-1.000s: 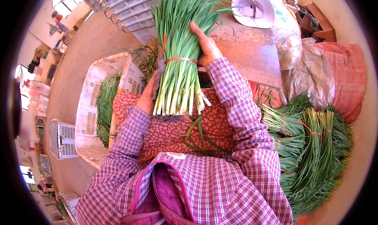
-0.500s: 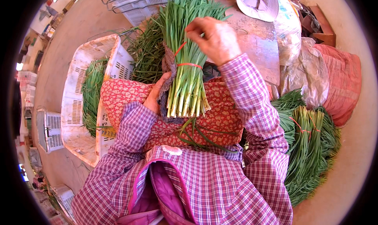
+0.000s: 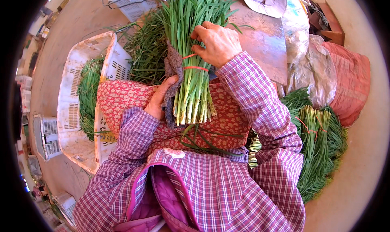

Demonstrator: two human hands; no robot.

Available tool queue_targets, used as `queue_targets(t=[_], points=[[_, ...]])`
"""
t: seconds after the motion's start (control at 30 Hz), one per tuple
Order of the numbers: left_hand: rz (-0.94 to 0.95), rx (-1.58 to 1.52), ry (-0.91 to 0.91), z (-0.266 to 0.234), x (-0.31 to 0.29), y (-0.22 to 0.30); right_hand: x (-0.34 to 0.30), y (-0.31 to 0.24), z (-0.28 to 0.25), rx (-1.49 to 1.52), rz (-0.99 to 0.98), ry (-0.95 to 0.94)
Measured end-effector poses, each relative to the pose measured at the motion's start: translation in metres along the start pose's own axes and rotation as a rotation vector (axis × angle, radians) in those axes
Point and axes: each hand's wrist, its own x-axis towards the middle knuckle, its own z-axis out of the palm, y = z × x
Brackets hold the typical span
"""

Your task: The person sorts green chives by hand, cleaning the stalks and organizing them into bunches. They secure each bundle with a red band and place the finished bunches aside.

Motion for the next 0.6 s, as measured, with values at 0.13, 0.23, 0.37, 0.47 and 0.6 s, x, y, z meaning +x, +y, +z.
queue_targets(t=[0.13,0.23,0.37,0.47,0.6], points=[[-0.011,0.020,0.041,0.003,0.001,-0.001,0.005,0.009,0.000,-0.041,-0.026,-0.044],[0.001,0.047,0.050,-0.009,0.008,-0.004,0.008,0.013,0.005,-0.084,-0.094,-0.020],[-0.020,0.019,0.035,-0.018,0.012,-0.007,0.013,0.021,0.006,-0.170,-0.152,0.087],[-0.019,0.036,0.030,-0.015,0.012,-0.006,0.017,0.033,0.004,-0.237,-0.204,0.178],[0.000,0.061,0.032,-0.008,0.007,-0.003,0.023,0.046,-0.002,-0.239,-0.245,0.248]])
